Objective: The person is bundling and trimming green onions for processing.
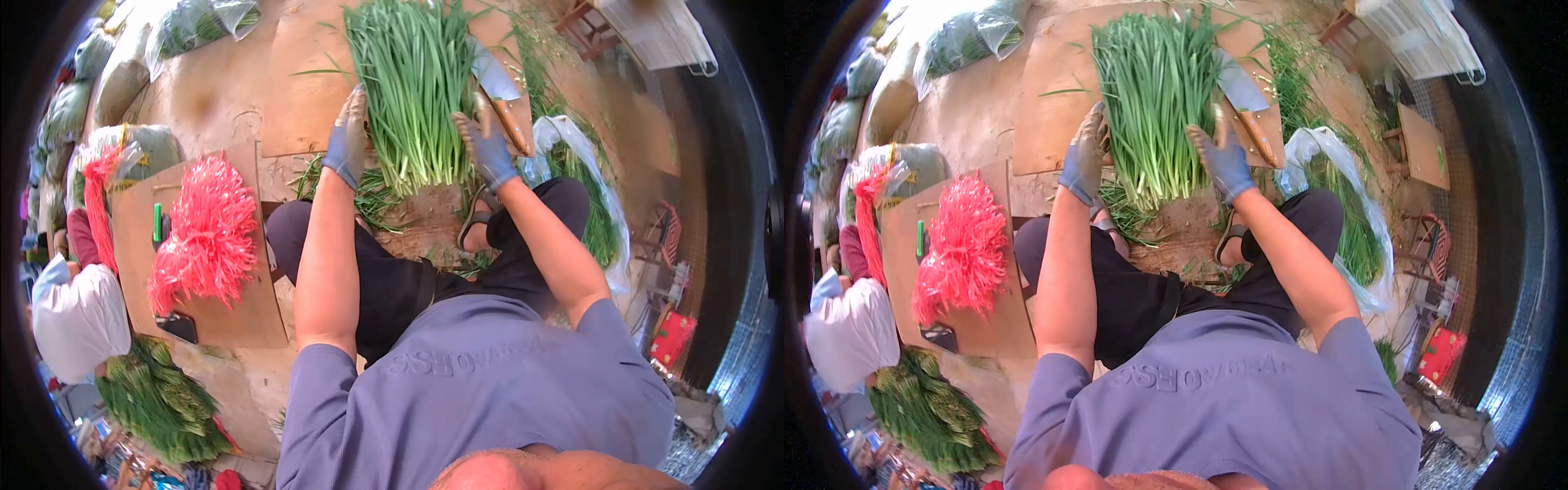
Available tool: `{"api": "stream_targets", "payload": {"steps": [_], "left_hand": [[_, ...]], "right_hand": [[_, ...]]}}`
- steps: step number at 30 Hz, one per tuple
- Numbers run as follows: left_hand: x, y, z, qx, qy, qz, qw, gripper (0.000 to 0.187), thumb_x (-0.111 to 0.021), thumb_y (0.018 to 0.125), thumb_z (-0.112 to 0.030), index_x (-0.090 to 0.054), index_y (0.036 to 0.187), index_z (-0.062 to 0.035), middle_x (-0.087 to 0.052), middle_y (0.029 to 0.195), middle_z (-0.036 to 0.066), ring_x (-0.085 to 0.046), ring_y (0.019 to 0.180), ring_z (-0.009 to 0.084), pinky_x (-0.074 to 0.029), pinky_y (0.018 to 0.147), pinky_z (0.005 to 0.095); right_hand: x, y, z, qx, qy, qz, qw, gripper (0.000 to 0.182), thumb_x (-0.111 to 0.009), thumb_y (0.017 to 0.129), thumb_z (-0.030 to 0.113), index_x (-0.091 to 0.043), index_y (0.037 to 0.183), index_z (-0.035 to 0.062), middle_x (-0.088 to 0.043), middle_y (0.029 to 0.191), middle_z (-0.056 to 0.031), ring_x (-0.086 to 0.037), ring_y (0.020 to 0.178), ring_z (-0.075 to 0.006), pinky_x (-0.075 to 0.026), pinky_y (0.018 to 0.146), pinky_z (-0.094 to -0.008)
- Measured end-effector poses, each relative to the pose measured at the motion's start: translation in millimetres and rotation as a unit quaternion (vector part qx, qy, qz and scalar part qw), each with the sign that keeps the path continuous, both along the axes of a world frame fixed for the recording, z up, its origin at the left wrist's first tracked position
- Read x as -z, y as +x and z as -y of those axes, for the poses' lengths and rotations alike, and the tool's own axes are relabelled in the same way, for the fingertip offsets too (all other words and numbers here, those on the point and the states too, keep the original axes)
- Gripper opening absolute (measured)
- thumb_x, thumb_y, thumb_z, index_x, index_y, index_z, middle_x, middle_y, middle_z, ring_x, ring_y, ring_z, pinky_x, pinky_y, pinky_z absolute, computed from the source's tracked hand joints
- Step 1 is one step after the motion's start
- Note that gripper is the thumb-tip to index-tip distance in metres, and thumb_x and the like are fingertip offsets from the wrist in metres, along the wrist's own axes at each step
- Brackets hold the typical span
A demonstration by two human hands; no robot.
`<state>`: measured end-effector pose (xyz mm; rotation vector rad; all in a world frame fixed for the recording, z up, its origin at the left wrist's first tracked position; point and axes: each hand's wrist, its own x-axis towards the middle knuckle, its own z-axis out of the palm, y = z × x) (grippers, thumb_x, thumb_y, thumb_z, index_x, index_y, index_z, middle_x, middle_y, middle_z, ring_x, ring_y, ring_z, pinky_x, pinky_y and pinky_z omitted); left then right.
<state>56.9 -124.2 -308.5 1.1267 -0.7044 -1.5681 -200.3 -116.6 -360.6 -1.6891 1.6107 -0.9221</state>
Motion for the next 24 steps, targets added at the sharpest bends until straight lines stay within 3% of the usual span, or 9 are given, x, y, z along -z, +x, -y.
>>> {"api": "stream_targets", "payload": {"steps": [5,8,10,12,15,17,20,21,24], "left_hand": [[26,32,-5,-0.096,0.037,0.018,0.995,0.051,-0.045,0.101,-0.039,-0.043,0.144,-0.0112,-0.044,0.147,0.012,-0.046,0.132,0.0284,-0.039,0.105,0.0421],[35,39,-4,-0.104,0.068,0.113,0.986,0.052,-0.049,0.097,-0.045,-0.056,0.133,-0.0089,-0.061,0.13,0.013,-0.059,0.118,0.0296,-0.046,0.095,0.0404],[33,40,-9,-0.017,0.059,0.348,0.935,0.058,-0.048,0.095,-0.053,-0.063,0.124,-0.0058,-0.064,0.12,0.019,-0.061,0.112,0.0349,-0.048,0.093,0.0429],[23,35,-17,0.085,0.053,0.542,0.834,0.073,-0.042,0.09,-0.067,-0.068,0.112,-0.0025,-0.062,0.115,0.028,-0.06,0.109,0.0409,-0.046,0.095,0.0455],[1,21,-26,0.19,0.095,0.566,0.796,0.077,-0.038,0.088,-0.07,-0.069,0.113,-0.0044,-0.063,0.115,0.026,-0.061,0.109,0.0405,-0.046,0.095,0.0461],[27,20,-22,0.22,0.01,0.615,0.757,0.076,-0.039,0.088,-0.07,-0.069,0.109,-0.0041,-0.064,0.111,0.027,-0.062,0.106,0.0409,-0.047,0.093,0.0466],[38,15,-20,0.231,0.014,0.515,0.825,0.058,-0.048,0.09,-0.056,-0.07,0.102,-0.0031,-0.068,0.087,0.025,-0.068,0.087,0.0384,-0.051,0.081,0.046],[35,15,-19,0.224,-0.014,0.563,0.795,0.055,-0.05,0.09,-0.053,-0.071,0.101,-0.0031,-0.069,0.084,0.024,-0.069,0.085,0.0376,-0.051,0.079,0.045],[38,15,-25,0.197,0.011,0.523,0.829,0.056,-0.053,0.088,-0.054,-0.069,0.101,-0.0013,-0.069,0.088,0.025,-0.069,0.086,0.0357,-0.051,0.077,0.0438]], "right_hand": [[-43,-3,-50,0.057,0.048,0.194,0.978,0.066,-0.064,0.093,0.034,-0.038,0.143,0.0001,-0.055,0.129,-0.0171,-0.053,0.114,-0.0251,-0.041,0.101,-0.0355],[-43,-13,-67,0.024,-0.049,0.044,0.998,0.056,-0.062,0.095,0.028,-0.042,0.141,0.0018,-0.055,0.129,-0.0135,-0.053,0.113,-0.0206,-0.041,0.099,-0.0336],[-47,-14,-79,-0.004,-0.105,-0.018,0.994,0.05,-0.058,0.098,0.025,-0.043,0.14,0.0033,-0.052,0.133,-0.0101,-0.052,0.114,-0.0155,-0.043,0.097,-0.0302],[-53,-10,-90,-0.009,-0.13,-0.04,0.991,0.045,-0.06,0.096,0.028,-0.051,0.133,0.0043,-0.057,0.125,-0.0141,-0.053,0.115,-0.0249,-0.041,0.099,-0.0356],[-61,0,-100,-0.012,-0.139,-0.054,0.989,0.042,-0.062,0.094,0.029,-0.057,0.128,0.006,-0.058,0.12,-0.0195,-0.054,0.114,-0.0345,-0.04,0.1,-0.0412],[-46,-4,-100,-0.003,-0.168,-0.084,0.982,0.042,-0.061,0.093,0.027,-0.057,0.13,0.0087,-0.058,0.118,-0.0206,-0.054,0.112,-0.0364,-0.042,0.097,-0.0432],[-67,7,-111,-0.009,-0.174,-0.108,0.979,0.044,-0.059,0.094,0.031,-0.053,0.133,0.0114,-0.057,0.121,-0.0202,-0.052,0.115,-0.038,-0.04,0.1,-0.0443],[-66,5,-112,-0.008,-0.172,-0.108,0.979,0.045,-0.058,0.094,0.032,-0.052,0.133,0.011,-0.057,0.122,-0.0198,-0.052,0.117,-0.038,-0.04,0.101,-0.0443],[-65,0,-117,0.006,-0.156,-0.097,0.983,0.045,-0.058,0.094,0.034,-0.052,0.132,0.01,-0.056,0.125,-0.0188,-0.051,0.118,-0.0376,-0.039,0.102,-0.0441]]}}
